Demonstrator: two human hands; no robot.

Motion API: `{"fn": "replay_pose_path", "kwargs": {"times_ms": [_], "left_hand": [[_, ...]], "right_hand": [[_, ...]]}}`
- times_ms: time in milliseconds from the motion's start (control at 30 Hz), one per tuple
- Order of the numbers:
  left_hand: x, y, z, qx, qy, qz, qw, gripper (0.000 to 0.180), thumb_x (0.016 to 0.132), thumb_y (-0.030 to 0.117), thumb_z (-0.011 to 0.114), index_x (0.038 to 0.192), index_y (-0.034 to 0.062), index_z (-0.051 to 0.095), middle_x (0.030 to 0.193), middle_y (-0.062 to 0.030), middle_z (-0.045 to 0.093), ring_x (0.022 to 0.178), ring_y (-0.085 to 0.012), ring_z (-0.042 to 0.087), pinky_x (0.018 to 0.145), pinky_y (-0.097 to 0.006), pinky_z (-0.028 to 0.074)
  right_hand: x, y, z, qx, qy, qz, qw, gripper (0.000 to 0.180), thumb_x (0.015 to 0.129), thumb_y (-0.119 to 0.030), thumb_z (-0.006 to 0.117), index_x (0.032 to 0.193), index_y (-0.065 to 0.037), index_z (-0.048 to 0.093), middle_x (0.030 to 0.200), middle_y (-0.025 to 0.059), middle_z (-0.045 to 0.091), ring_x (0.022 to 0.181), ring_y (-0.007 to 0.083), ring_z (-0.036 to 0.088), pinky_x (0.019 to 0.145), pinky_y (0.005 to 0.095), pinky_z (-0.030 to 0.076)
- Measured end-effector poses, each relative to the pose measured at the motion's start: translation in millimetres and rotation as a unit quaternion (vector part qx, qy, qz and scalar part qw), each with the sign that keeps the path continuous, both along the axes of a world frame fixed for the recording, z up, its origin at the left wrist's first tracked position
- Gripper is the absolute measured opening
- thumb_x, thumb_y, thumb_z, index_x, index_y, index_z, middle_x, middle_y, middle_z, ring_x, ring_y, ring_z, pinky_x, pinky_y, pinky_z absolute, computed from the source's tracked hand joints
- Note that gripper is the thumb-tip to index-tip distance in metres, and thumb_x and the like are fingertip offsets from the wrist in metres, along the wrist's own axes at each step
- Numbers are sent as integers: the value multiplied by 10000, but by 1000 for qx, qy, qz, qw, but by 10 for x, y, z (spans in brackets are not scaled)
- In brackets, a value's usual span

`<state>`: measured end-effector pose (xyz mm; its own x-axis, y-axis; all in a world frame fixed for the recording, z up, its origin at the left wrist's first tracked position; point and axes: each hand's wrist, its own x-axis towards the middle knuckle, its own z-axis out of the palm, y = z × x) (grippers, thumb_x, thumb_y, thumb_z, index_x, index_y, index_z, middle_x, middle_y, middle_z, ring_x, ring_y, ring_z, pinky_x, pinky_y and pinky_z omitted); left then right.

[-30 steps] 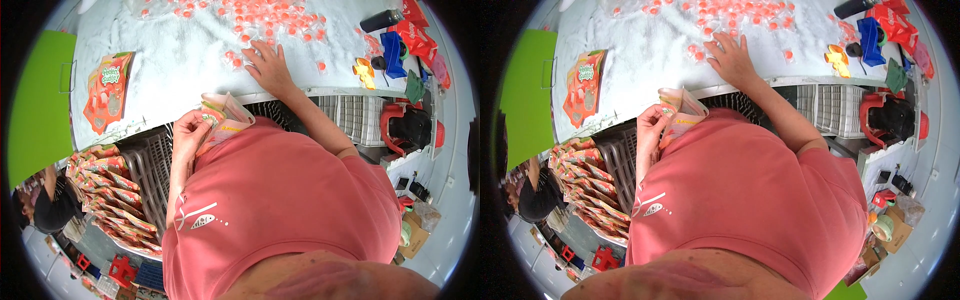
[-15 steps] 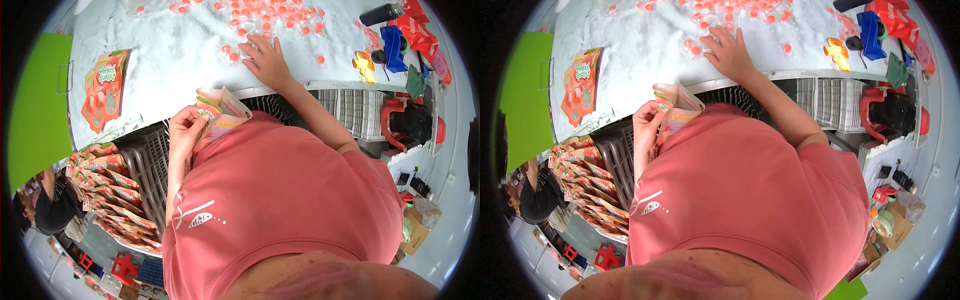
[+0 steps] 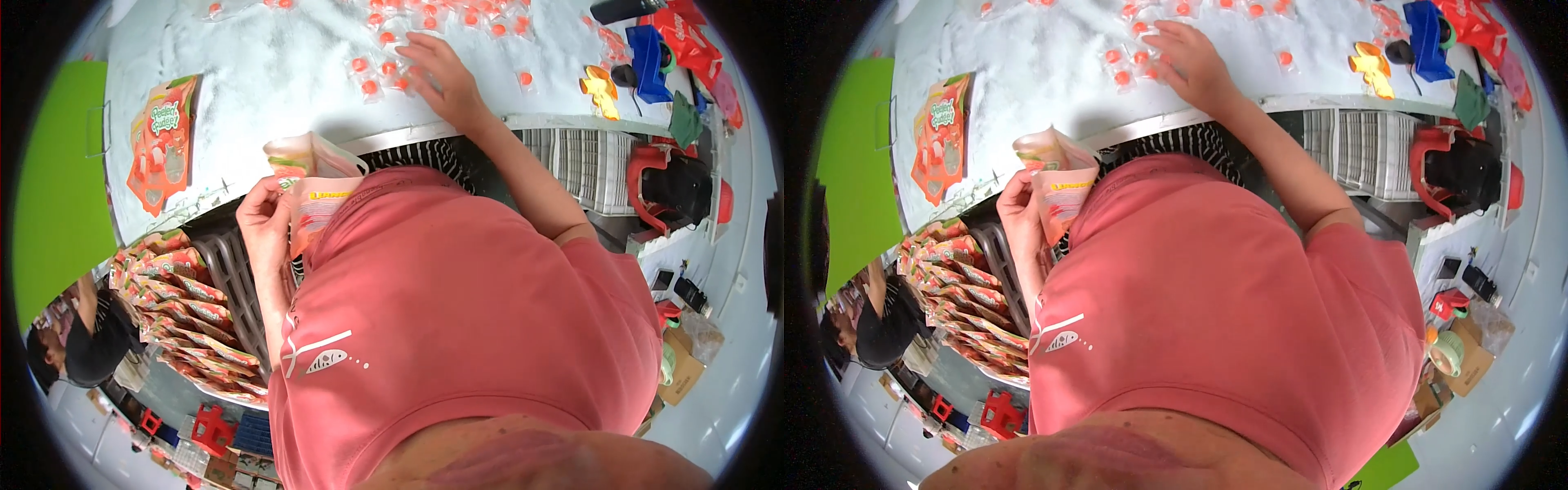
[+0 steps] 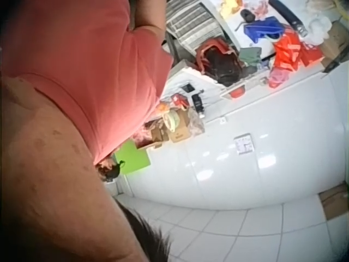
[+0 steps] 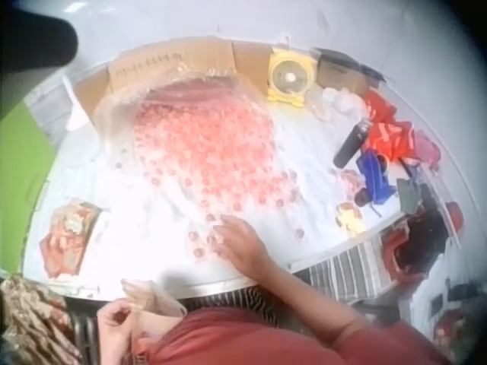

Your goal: The recorder is manually picking up individual candies from a pile and placing them into plastic pouches before organizing the pouches.

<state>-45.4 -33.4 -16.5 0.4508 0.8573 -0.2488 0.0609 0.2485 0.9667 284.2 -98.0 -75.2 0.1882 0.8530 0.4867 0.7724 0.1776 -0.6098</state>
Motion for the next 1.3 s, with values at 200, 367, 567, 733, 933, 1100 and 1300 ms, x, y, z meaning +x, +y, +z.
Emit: {"fn": "replay_pose_path", "kwargs": {"times_ms": [200,367,567,733,933,1100,1300], "left_hand": [[-154,74,3,45,9,23,999,138,882,-89,617,997,-19,648,872,-12,660,768,-58,598,687,-201,490],[-167,83,0,43,29,51,997,156,876,-79,640,1019,-18,651,873,-8,651,776,-59,594,699,-203,489],[-225,84,85,70,23,56,996,178,877,-75,643,1045,-18,646,879,-26,661,788,-72,603,719,-209,496],[-307,63,270,102,6,70,992,197,871,-83,630,1060,-27,637,925,-63,683,821,-100,630,759,-237,514],[-483,89,271,100,-16,117,988,262,839,-116,608,1085,-27,638,968,-86,691,864,-128,648,795,-255,521],[-478,111,227,107,-14,117,987,246,849,-114,599,1079,-35,637,985,-94,694,870,-130,651,801,-259,522],[-449,96,284,109,7,120,987,202,873,-95,597,1063,-41,638,960,-87,696,847,-118,649,786,-254,522]], "right_hand": [[29,-134,11,30,59,-24,998,254,890,-15,622,1141,-32,658,1215,137,610,1098,268,615,930,327,485],[-49,-215,61,9,44,-16,999,253,889,-1,609,1135,-32,659,1209,131,613,1087,266,621,911,327,496],[-280,-120,37,-35,12,-13,999,290,912,18,518,1162,-54,647,1230,115,598,1058,253,624,875,313,506],[-341,-60,49,-35,70,-10,997,293,918,10,508,1172,-54,640,1218,113,600,1022,247,626,859,312,507],[-300,67,-4,-14,36,-4,999,267,923,-59,563,1179,-56,637,1229,106,593,1060,258,609,877,330,497],[-510,336,-91,-5,-109,47,993,290,935,-139,582,1216,-78,618,1287,105,557,1152,279,549,953,365,467],[-759,585,-45,-5,-13,98,995,290,927,-157,598,1210,-109,635,1308,108,547,1136,275,568,953,362,471]]}}
